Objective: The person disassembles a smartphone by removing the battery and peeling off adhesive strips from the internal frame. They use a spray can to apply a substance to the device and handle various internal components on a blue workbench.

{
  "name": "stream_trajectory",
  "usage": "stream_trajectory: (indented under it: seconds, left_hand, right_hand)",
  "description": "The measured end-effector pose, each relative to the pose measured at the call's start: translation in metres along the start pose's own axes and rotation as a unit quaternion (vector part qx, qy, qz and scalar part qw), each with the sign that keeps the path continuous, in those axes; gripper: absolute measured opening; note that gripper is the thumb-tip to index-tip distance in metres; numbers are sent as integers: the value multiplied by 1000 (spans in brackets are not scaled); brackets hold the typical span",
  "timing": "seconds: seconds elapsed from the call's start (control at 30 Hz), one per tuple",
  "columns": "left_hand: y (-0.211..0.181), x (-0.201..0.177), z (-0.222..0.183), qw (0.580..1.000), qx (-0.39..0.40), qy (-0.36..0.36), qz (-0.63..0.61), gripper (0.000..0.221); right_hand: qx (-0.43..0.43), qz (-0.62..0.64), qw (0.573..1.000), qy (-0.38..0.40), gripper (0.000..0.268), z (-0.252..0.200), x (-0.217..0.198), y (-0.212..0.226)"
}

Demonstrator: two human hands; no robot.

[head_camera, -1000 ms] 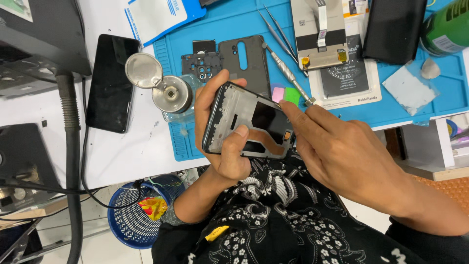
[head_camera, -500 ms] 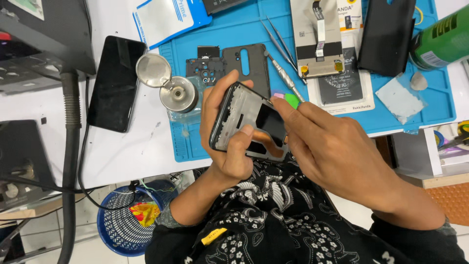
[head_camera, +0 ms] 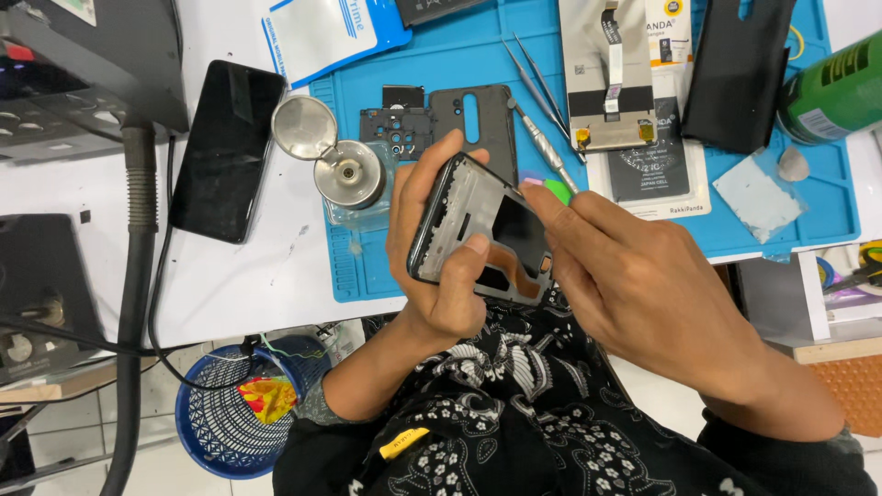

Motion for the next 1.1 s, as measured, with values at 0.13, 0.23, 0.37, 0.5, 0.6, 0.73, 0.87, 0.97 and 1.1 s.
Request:
stream_trajectory:
  seconds: [0.13,0.23,0.37,0.5,0.6,0.73,0.87,0.97,1.1]
  left_hand:
    - [-3,1,0,1000,-17,2,19,58]
    - [-5,1,3,999,12,12,48,57]
    - [-2,0,2,999,2,16,27,56]
    - [-1,2,2,1000,9,17,19,57]
    - [-2,1,2,1000,6,13,18,58]
    - [-8,2,4,998,-2,22,54,58]
    - [-1,3,1,999,23,15,18,55]
    - [2,2,0,1000,15,8,-4,55]
    - [-1,5,1,1000,22,16,-2,57]
  right_hand:
    - [-5,29,1000,-8,50,6,-6,3]
    - [-10,45,999,-27,49,10,-7,8]
    - [18,13,1000,23,57,3,-4,1]
    - [6,32,999,4,51,8,-12,4]
    - [7,33,999,15,53,7,-12,3]
    - [8,50,999,1,49,11,-16,6]
    - [-14,60,997,-40,45,14,-17,7]
    - [5,46,999,7,48,12,-15,3]
    - [6,64,998,7,48,18,-23,8]
Point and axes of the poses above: each hand's wrist, its own z-axis towards the middle knuckle, its own x-axis out of the palm, y = z × x, the point moved 4 cm from there along z, towards the middle knuckle, and after that the axes turned 8 degrees about -z, right-handed, at the moved point
